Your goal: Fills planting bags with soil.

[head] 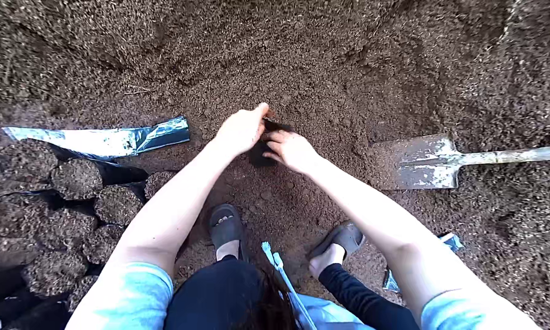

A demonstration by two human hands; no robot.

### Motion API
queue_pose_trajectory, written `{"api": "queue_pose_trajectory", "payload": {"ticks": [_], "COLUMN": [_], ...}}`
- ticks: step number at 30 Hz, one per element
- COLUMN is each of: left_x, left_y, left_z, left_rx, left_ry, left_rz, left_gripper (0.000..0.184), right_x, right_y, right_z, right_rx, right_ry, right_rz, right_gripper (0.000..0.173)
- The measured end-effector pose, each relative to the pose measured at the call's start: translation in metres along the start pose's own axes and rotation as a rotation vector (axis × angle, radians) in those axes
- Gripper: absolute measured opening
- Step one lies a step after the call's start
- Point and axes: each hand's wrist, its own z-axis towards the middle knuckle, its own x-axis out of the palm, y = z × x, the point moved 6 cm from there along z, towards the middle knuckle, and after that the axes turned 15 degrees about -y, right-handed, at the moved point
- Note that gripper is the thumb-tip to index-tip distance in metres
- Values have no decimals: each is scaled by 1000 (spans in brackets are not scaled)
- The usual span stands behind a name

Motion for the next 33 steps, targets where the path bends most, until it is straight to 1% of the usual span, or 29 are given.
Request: {"api": "queue_pose_trajectory", "payload": {"ticks": [2,3,4,5,6,9,10,12,13,15,16,17,19,21,23,24,26,27,28,29,30,31,33], "left_x": [-16,-16,-10,-2,6,16,13,0,-5,-3,6,18,35,38,37,39,47,51,55,61,67,75,92], "left_y": [11,13,13,14,16,27,30,29,26,20,18,17,16,11,1,-5,-13,-19,-24,-30,-35,-39,-44], "left_z": [2,4,8,14,19,21,19,11,6,6,9,12,17,12,1,-7,-22,-30,-37,-44,-50,-56,-65], "left_rx": [-148,-184,-187,-163,-137,-139,-149,-139,-121,-51,3,69,177,212,232,234,224,208,197,194,207,233,270], "left_ry": [56,75,88,90,94,105,112,105,94,79,79,65,38,71,87,97,105,115,122,126,126,134,210], "left_rz": [199,261,298,329,348,348,343,364,387,388,383,375,346,241,122,72,7,-8,-16,-14,-7,2,42], "left_gripper": [53,67,78,81,75,34,30,31,37,63,69,64,39,34,31,31,30,30,33,34,35,36,40], "right_x": [-15,-16,-14,-12,-12,-18,-20,-23,-24,-24,-23,-23,-27,-37,-44,-40,-22,-10,3,15,28,39,54], "right_y": [-4,-6,-8,-10,-10,-6,-6,-9,-10,-12,-12,-12,-10,4,33,47,61,62,62,61,62,62,65], "right_z": [6,5,4,3,4,6,4,-1,-5,-9,-12,-15,-19,-25,-31,-33,-37,-41,-47,-55,-63,-71,-82], "right_rx": [-46,-57,-65,-64,-55,-43,-40,-42,-49,-57,-50,-34,31,102,113,147,356,458,521,553,563,565,561], "right_ry": [-50,-55,-58,-62,-58,-69,-79,-89,-92,-98,-97,-93,-75,-102,-174,-146,80,200,276,320,350,375,410], "right_rz": [9,14,14,6,-14,-63,-75,-92,-101,-108,-109,-116,-131,-107,-17,42,129,150,150,138,114,92,88], "right_gripper": [28,26,25,23,23,19,19,19,19,20,21,20,19,18,17,20,34,47,61,74,83,83,72]}}
